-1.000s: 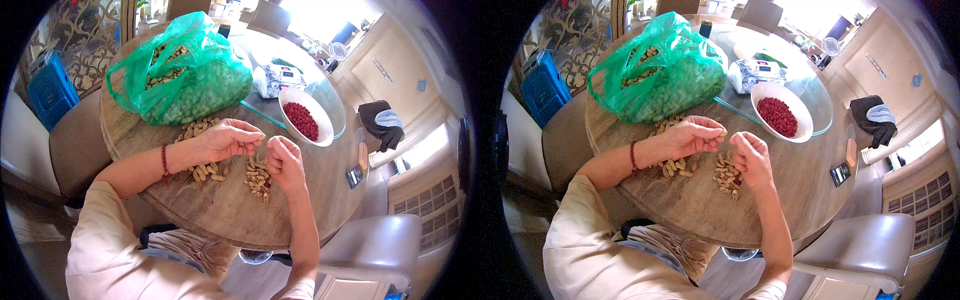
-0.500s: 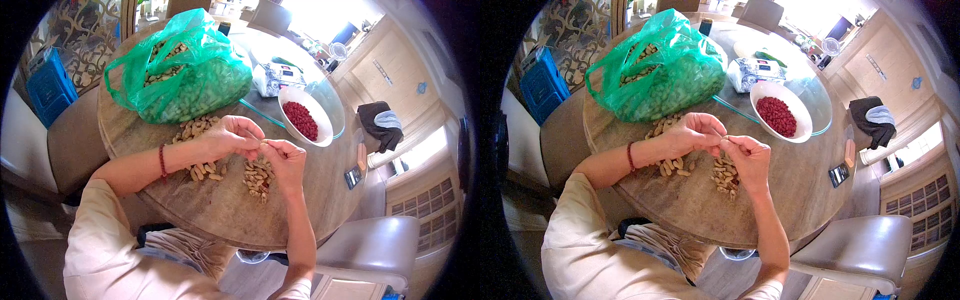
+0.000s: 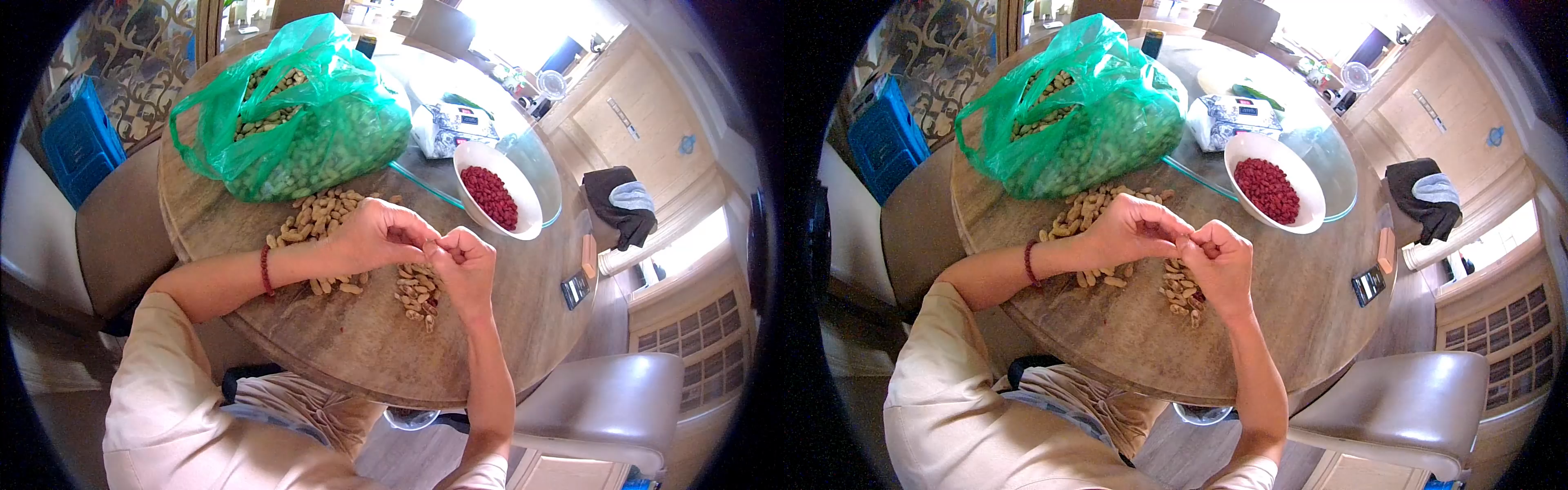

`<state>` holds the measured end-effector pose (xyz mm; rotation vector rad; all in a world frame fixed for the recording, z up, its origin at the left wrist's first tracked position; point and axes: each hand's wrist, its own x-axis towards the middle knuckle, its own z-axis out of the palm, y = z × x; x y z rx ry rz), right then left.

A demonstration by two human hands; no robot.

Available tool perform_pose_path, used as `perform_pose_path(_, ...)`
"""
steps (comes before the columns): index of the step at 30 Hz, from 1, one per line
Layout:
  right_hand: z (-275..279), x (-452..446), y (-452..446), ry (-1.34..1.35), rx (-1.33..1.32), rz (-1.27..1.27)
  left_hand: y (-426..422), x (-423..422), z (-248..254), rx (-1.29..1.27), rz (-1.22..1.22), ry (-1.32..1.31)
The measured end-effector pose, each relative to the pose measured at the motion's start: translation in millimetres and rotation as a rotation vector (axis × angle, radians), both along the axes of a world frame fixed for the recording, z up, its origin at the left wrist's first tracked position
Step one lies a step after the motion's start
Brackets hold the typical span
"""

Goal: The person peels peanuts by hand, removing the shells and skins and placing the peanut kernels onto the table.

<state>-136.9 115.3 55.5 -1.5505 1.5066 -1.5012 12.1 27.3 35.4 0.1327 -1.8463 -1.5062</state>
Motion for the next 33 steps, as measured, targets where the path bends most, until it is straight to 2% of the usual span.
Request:
perform_pose_path(8, -4.6, 1.0, -0.8, -0.001, -0.024, -0.005, -1.0, -1.4, -2.9, -0.001, 0.009, 0.002)
perform_pose_path(11, -6.7, -6.0, -4.0, 0.046, -0.057, -0.050, -6.1, -2.1, -1.3, 0.072, -0.067, 0.029)
perform_pose_path(13, -4.8, -8.4, -3.9, 0.031, -0.033, -0.034, -9.0, -0.9, 1.9, 0.249, -0.102, -0.029)
perform_pose_path(15, -4.6, -8.4, -3.9, 0.015, -0.012, -0.017, -5.9, 0.9, 4.2, 0.304, -0.095, -0.046)
perform_pose_path(18, -4.9, -8.2, -3.5, 0.115, -0.092, -0.060, -4.2, 1.1, 4.7, 0.414, -0.109, -0.049)
perform_pose_path(20, -2.5, -10.8, -2.8, 0.441, -0.256, -0.080, -4.7, 0.4, 1.5, 0.469, -0.127, -0.033)
perform_pose_path(22, -1.2, -12.0, -1.9, 0.459, -0.285, -0.080, -5.1, -0.4, -1.1, 0.551, -0.232, 0.031)
perform_pose_path(24, -0.3, -12.6, -0.3, 0.475, -0.314, -0.080, -4.4, 0.1, -1.4, 0.561, -0.253, 0.038)
perform_pose_path(29, -7.8, -15.5, -3.2, 0.299, -0.323, -0.038, 0.7, 4.3, 5.2, 0.549, -0.248, 0.017)
perform_pose_path(33, 2.4, -14.4, 2.6, 0.383, -0.247, -0.072, 4.8, 6.1, 10.0, 0.457, -0.192, 0.008)
